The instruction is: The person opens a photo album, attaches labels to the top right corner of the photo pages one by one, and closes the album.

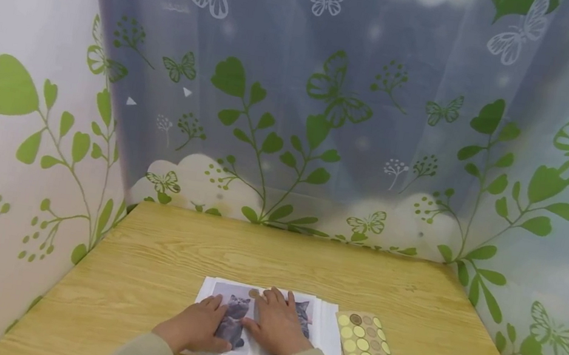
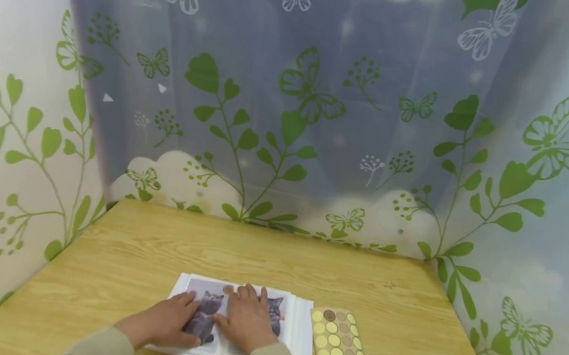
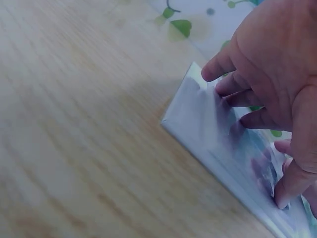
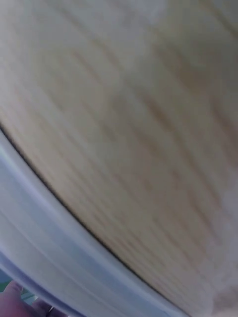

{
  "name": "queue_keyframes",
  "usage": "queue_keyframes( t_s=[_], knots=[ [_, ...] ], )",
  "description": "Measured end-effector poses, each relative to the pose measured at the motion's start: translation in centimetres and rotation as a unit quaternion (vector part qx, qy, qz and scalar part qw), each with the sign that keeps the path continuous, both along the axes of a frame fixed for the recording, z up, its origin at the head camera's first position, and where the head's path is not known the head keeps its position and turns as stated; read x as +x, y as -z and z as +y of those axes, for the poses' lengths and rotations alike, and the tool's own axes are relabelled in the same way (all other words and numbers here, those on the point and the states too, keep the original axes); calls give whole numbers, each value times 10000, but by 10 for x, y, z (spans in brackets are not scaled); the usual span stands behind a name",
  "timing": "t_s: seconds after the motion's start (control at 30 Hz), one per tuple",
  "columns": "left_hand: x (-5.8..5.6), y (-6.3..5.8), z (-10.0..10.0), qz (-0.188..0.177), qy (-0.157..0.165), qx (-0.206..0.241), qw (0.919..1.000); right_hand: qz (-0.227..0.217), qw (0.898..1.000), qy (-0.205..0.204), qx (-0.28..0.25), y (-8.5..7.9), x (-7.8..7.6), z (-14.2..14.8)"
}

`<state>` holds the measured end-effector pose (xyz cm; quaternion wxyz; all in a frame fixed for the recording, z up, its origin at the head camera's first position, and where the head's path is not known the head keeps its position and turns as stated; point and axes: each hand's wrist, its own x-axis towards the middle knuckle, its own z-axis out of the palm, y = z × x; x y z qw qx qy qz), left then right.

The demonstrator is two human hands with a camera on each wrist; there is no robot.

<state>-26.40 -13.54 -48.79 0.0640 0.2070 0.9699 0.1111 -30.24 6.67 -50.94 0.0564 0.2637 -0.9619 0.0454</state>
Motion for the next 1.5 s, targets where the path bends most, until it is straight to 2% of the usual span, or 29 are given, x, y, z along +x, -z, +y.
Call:
queue_keyframes(
  t_s=[0.07,0.27,0.43,0.73,0.93,1.2,1.5],
  knots=[
    [-2,-2,2,61,-47,-165,9998,-10,10000,13,-1,0,1,1],
    [-8,-4,5,176,-154,-241,9994,186,9998,48,-86,0,4,8],
    [-14,-4,7,415,-266,-305,9983,292,9990,128,-312,-2,9,14],
    [-18,-3,14,802,-513,-167,9953,-5,9967,443,-678,2,16,30],
    [-17,-3,16,1074,-620,59,9923,-142,9923,659,-1037,-1,21,45],
    [-19,-1,21,1054,-728,72,9917,239,9851,809,-1500,-12,27,71],
    [-20,2,33,1155,-768,332,9898,420,9713,1274,-1966,-16,35,102]
  ],
)
